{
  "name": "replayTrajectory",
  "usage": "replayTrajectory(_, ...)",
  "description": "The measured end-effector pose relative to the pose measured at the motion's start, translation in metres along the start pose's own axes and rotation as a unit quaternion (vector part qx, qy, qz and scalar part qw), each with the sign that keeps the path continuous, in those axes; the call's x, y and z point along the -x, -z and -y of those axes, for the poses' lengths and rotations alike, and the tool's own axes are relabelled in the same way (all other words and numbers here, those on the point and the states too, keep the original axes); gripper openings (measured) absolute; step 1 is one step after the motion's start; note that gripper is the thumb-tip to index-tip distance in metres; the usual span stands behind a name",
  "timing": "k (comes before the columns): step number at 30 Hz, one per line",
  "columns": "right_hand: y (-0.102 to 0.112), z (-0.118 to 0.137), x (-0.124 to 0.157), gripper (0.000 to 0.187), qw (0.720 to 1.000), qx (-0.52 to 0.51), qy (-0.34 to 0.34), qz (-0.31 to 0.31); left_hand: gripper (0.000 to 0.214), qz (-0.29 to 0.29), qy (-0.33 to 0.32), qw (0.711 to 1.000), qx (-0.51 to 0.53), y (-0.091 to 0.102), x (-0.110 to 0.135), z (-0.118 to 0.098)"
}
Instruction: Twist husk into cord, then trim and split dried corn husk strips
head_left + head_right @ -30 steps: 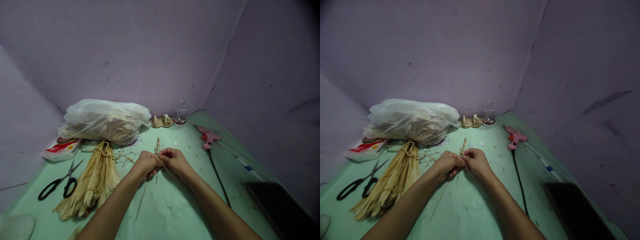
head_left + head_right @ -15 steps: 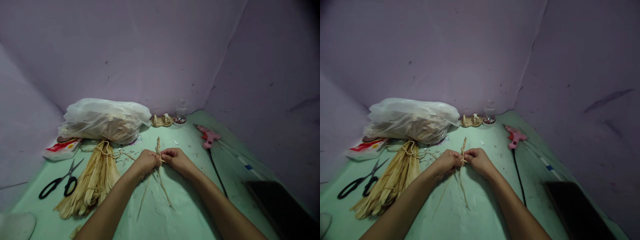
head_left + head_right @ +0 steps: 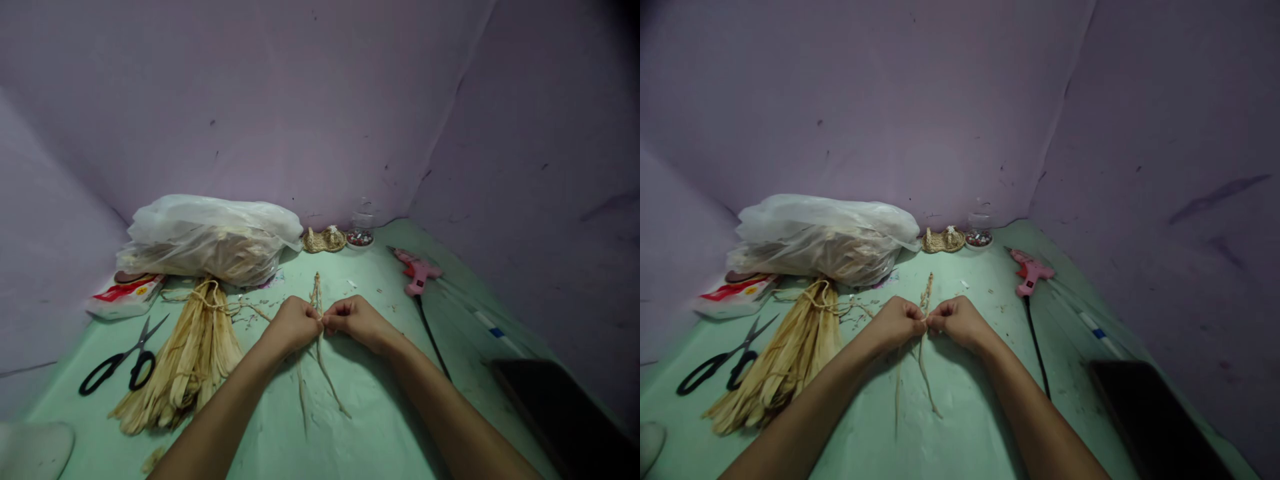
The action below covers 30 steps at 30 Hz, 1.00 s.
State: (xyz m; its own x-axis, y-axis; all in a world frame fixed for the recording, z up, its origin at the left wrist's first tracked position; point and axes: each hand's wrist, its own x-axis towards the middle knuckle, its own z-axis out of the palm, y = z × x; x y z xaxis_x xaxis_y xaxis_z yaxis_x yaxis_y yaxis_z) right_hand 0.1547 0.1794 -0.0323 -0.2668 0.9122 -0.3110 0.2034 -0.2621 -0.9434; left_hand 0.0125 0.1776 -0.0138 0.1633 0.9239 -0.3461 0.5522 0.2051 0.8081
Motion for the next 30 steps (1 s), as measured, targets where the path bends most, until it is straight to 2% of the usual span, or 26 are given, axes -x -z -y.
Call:
replayTrajectory(7, -0.006, 0.002, 0.008, 0.011, 0.996, -0.063, -0.063, -0.029, 0.015, -0.052, -0.028, 0.991, -0.124, 0.007, 0.018, -0.004)
replayTrajectory(13, -0.011, 0.000, 0.015, 0.011, 0.989, -0.117, -0.082, -0.042, 0.023, -0.109, -0.054, 0.955, -0.271, -0.018, 0.045, -0.014)
replayTrajectory(17, -0.012, -0.001, 0.016, 0.012, 0.986, -0.139, -0.081, -0.044, 0.028, -0.105, -0.083, 0.939, -0.318, -0.035, 0.057, -0.017)
replayTrajectory(20, -0.011, -0.002, 0.016, 0.015, 0.985, -0.149, -0.074, -0.038, 0.026, -0.091, -0.107, 0.936, -0.323, -0.033, 0.057, -0.017)
replayTrajectory(22, -0.011, -0.002, 0.015, 0.016, 0.985, -0.156, -0.064, -0.027, 0.019, -0.080, -0.113, 0.947, -0.289, -0.023, 0.052, -0.018)
replayTrajectory(24, -0.009, -0.002, 0.015, 0.017, 0.985, -0.161, -0.055, -0.012, 0.016, -0.093, -0.093, 0.971, -0.199, -0.010, 0.044, -0.018)
replayTrajectory(26, -0.009, -0.002, 0.015, 0.019, 0.986, -0.160, -0.047, -0.001, 0.019, -0.110, -0.017, 0.993, -0.050, -0.002, 0.036, -0.018)
replayTrajectory(28, -0.008, -0.003, 0.015, 0.020, 0.987, -0.156, -0.037, 0.004, 0.034, -0.059, 0.070, 0.988, 0.124, 0.000, 0.029, -0.017)
replayTrajectory(30, -0.009, -0.005, 0.014, 0.019, 0.989, -0.148, -0.026, 0.006, 0.035, 0.033, 0.106, 0.962, 0.251, -0.003, 0.024, -0.013)
